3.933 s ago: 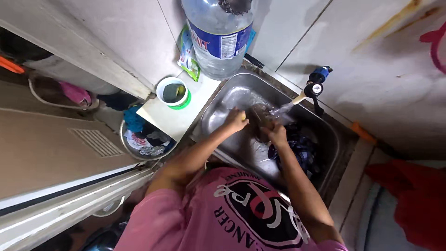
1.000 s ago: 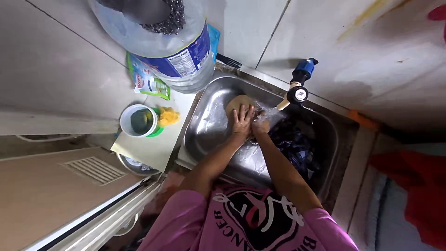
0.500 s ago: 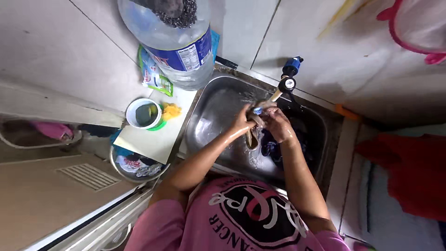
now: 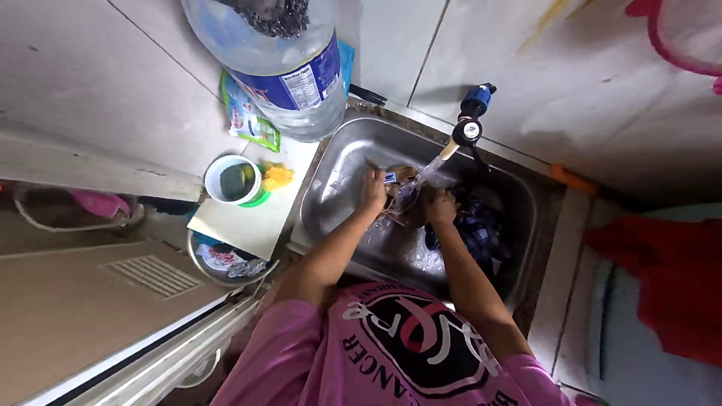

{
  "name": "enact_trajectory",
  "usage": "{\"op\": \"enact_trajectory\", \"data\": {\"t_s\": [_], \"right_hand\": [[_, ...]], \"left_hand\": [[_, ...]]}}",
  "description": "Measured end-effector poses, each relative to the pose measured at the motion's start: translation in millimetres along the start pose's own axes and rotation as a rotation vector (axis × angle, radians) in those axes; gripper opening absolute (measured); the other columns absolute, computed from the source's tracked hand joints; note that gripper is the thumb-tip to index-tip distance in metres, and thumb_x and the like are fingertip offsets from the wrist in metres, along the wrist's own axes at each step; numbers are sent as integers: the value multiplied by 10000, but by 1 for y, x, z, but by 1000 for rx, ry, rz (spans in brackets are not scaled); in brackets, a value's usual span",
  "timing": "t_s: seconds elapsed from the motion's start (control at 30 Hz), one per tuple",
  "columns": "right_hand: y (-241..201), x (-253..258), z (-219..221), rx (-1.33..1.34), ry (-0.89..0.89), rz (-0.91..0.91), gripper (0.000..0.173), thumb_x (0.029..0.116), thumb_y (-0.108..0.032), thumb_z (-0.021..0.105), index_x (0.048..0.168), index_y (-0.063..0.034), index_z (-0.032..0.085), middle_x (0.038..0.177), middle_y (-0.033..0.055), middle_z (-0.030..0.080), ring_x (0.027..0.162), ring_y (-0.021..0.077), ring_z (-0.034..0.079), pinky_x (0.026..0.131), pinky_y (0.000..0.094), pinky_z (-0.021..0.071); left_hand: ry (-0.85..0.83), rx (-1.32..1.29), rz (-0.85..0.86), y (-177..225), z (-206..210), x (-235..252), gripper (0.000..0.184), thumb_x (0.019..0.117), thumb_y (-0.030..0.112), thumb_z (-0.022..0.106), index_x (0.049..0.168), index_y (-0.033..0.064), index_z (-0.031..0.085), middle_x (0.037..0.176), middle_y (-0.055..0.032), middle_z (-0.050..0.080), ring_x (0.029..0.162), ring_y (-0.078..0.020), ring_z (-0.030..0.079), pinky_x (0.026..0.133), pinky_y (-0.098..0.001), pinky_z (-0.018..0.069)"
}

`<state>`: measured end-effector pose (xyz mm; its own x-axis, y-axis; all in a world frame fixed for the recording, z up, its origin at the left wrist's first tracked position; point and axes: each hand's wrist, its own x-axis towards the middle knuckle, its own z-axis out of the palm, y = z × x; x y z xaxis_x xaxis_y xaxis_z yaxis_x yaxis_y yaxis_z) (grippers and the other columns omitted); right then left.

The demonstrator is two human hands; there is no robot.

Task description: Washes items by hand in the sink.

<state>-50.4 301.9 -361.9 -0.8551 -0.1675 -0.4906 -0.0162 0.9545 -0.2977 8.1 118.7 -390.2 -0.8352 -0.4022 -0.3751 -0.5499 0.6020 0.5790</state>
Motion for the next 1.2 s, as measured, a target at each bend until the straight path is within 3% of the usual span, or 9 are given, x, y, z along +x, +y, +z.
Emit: {"op": "enact_trajectory", "data": {"t_s": [0.2, 0.33, 0.43, 0.6, 0.83, 1.0, 1.07, 1.13, 1.2], "right_hand": [[-3, -27, -37, 517, -58, -106, 350, 977, -97, 683, 1260, 79, 576, 1148, 316, 642, 1055, 443, 643, 932, 626, 503], [-25, -75, -83, 427, 95, -198, 247, 963, -56, 678, 1164, 72, 610, 1021, 278, 678, 933, 407, 680, 846, 609, 530], [-29, -99, -108, 341, 175, -225, 203, 948, -52, 696, 1097, 67, 625, 916, 259, 678, 838, 401, 679, 766, 604, 528], [-14, -116, -132, 274, 257, -235, 188, 943, -61, 704, 1050, 76, 631, 871, 259, 661, 798, 404, 663, 732, 608, 519], [2, -105, -104, 575, 316, -208, 173, 920, -27, 693, 1025, 57, 584, 846, 158, 618, 731, 212, 612, 698, 429, 530], [-21, -122, -94, 436, 417, -367, 138, 929, -18, 677, 1012, 74, 615, 815, 198, 657, 709, 289, 657, 671, 489, 544], [-25, -125, -85, 370, 487, -547, 99, 915, -3, 668, 972, 76, 651, 817, 199, 685, 713, 308, 689, 667, 490, 573], [-25, -124, -80, 336, 528, -750, 103, 896, 10, 655, 970, 70, 696, 871, 195, 717, 767, 307, 725, 710, 469, 607], [-24, -125, -75, 297, 527, -913, 83, 873, -15, 674, 922, 41, 710, 897, 182, 733, 796, 303, 738, 706, 460, 616]], "left_hand": [[65, -160, 110, -8, -10, 10, 392, 962, 11, 634, 1348, -26, 573, 1334, -284, 599, 1268, -447, 573, 1081, -579, 454], [-1, -235, 106, 19, -3, 3, 554, 924, 35, 680, 1442, -7, 488, 1424, -271, 537, 1318, -426, 537, 1099, -564, 449], [-161, -289, 146, 38, 2, 2, 547, 988, 121, 649, 1485, -6, 459, 1443, -270, 537, 1337, -408, 534, 1127, -551, 425], [-269, -379, 193, 59, -8, 9, 445, 1002, 89, 624, 1404, -39, 482, 1232, -275, 649, 1120, -405, 658, 986, -565, 516], [-259, -449, 177, 63, -28, 15, 557, 929, -18, 662, 1447, -42, 459, 1353, -287, 588, 1236, -397, 605, 1069, -537, 477], [-263, -568, 207, 46, -25, 9, 541, 988, 69, 642, 1476, -34, 433, 1409, -254, 564, 1288, -328, 577, 1105, -457, 462], [-354, -868, 29, 44, -33, -11, 375, 1087, 192, 479, 1442, 71, 483, 1271, -95, 625, 1102, -128, 605, 960, -303, 509], [-394, -1327, -226, 38, -28, -15, 289, 1093, 277, 340, 1029, 150, 591, 783, 24, 626, 650, -46, 596, 577, -218, 521], [-507, -1638, -278, 25, -17, -10, 418, 1060, 368, 260, 963, 154, 605, 742, 11, 643, 641, -94, 623, 573, -278, 541]]}}
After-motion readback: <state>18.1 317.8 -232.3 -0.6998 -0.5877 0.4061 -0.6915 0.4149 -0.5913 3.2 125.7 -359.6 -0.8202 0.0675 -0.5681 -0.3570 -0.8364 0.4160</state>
